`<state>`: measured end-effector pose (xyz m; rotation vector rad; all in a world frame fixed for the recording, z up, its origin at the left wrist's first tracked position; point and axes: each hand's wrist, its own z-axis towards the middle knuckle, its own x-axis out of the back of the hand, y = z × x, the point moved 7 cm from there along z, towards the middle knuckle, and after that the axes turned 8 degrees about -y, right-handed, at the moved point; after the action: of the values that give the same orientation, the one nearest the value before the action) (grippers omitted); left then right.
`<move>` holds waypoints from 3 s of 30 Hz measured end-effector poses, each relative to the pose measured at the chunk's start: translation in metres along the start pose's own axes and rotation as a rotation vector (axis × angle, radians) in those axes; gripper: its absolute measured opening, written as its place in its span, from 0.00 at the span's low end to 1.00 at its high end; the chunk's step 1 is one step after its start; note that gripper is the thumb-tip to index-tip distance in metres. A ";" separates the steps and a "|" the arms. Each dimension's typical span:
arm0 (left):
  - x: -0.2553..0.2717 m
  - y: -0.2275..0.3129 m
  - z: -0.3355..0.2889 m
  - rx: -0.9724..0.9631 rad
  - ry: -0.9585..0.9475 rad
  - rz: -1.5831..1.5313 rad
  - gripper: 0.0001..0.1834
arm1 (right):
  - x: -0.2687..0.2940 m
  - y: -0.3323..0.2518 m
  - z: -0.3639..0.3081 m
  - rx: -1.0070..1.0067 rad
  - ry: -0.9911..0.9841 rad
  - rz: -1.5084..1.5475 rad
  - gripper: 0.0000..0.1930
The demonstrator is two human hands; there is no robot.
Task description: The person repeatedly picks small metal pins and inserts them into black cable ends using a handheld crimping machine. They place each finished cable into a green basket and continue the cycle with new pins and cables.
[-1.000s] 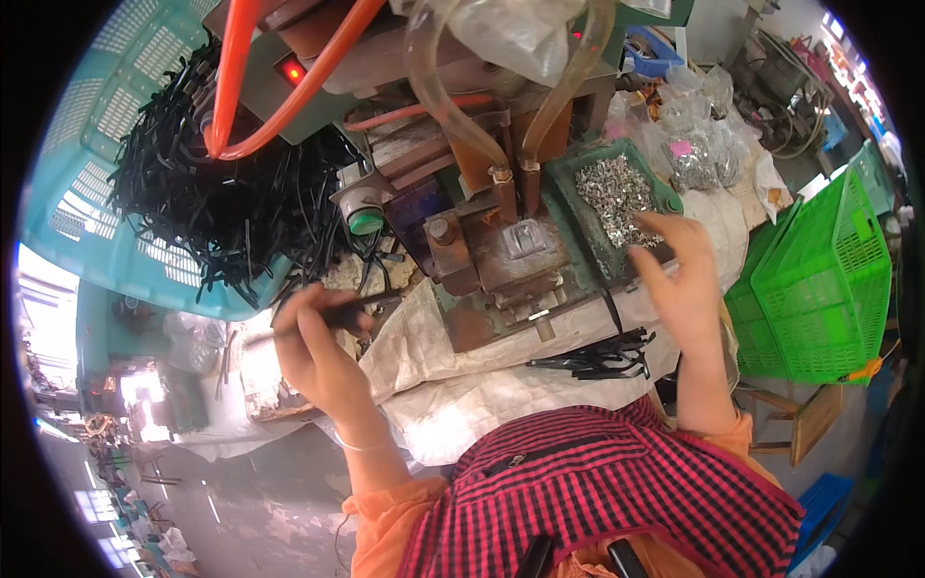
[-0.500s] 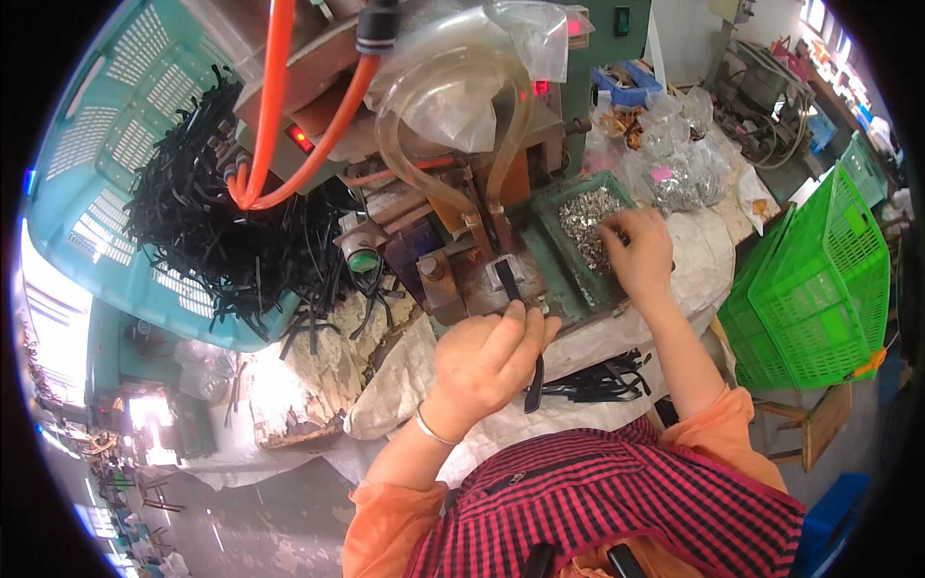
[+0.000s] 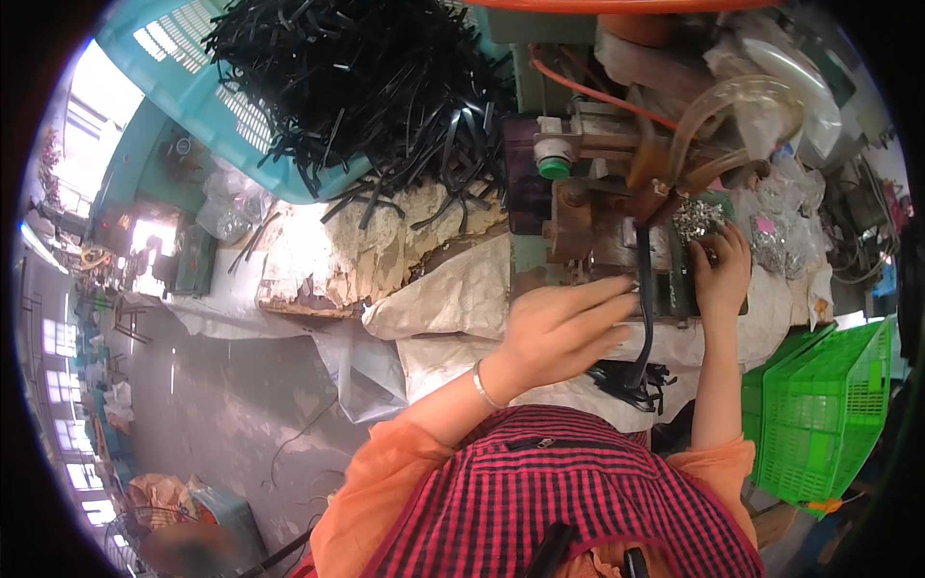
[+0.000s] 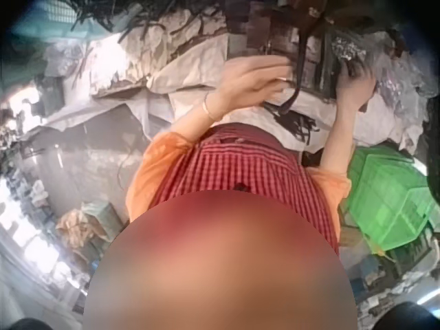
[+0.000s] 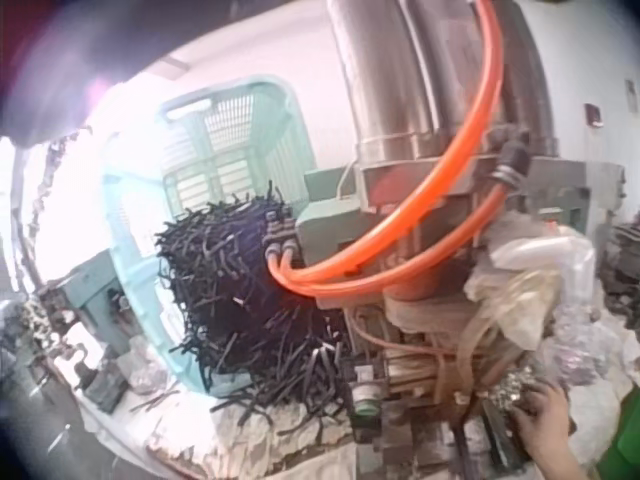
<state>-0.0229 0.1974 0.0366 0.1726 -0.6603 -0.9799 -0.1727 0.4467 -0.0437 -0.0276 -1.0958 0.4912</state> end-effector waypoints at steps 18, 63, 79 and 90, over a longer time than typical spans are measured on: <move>0.180 -0.248 -0.030 0.750 0.040 0.841 0.06 | 0.025 0.048 -0.052 -0.441 0.050 0.639 0.08; -0.020 0.008 0.033 -0.412 -0.160 0.128 0.17 | 0.028 0.003 -0.001 -0.123 0.176 0.157 0.07; 0.109 -0.010 -0.020 0.150 0.037 0.737 0.12 | 0.004 0.032 -0.032 -0.423 0.138 0.632 0.08; 0.178 -0.290 -0.098 0.429 -0.684 1.169 0.07 | 0.014 -0.008 -0.012 -0.291 0.163 0.525 0.07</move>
<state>-0.1038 -0.1253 -0.0853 -0.1900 -1.3700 0.2825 -0.1540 0.4481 -0.0354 -0.6129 -0.9869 0.7783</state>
